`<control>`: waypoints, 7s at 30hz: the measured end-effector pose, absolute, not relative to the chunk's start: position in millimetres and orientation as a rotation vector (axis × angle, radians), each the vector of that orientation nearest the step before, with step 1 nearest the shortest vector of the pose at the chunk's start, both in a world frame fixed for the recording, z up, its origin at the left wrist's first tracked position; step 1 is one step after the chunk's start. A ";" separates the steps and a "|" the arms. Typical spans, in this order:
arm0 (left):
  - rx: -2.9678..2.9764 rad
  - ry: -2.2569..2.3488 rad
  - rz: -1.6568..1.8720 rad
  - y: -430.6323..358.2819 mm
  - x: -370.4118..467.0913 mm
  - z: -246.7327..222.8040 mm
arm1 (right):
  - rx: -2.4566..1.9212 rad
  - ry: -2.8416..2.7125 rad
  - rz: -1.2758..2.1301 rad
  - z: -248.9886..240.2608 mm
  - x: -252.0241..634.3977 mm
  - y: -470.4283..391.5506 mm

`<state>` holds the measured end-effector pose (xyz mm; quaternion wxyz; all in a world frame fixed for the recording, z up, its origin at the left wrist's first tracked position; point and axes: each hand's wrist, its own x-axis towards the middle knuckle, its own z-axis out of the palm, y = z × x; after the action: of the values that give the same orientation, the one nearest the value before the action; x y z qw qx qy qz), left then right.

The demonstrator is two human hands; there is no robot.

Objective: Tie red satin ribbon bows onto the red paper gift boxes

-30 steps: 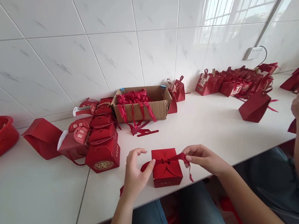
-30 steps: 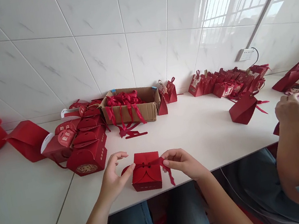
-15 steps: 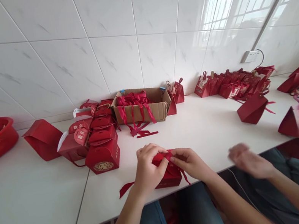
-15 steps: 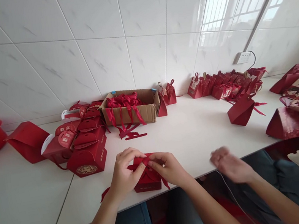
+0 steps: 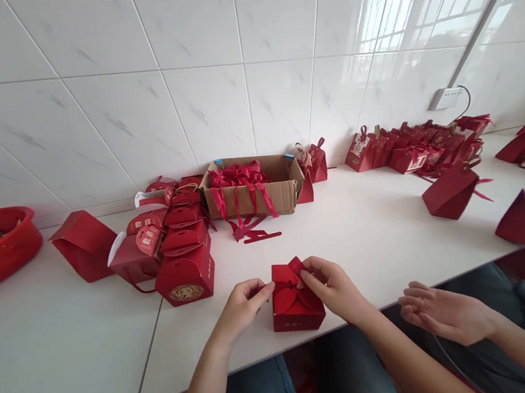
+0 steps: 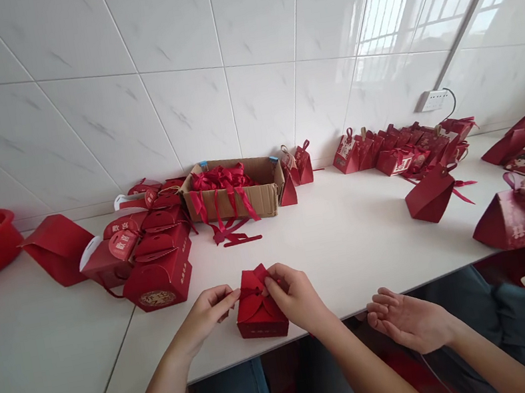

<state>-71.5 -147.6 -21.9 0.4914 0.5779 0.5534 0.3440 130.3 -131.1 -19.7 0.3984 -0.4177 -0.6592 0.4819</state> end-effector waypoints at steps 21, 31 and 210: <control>2.674 1.352 0.825 -104.6 -42.6 55.7 | -1.028 -1.926 1.020 -10.2 125.4 -133.2; 1.954 1.296 1.076 -138.8 -57.7 -7.9 | -0.996 -1.785 1.149 -21.2 126.2 -129.4; 1.965 1.194 0.798 -141.0 -57.8 -1.5 | -0.471 -2.383 0.796 -18.6 150.2 -122.0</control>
<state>-57.8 -141.0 -1.5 0.3465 0.7574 0.4601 0.3076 150.2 -122.0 -18.6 0.2886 -0.1763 -0.8926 0.2982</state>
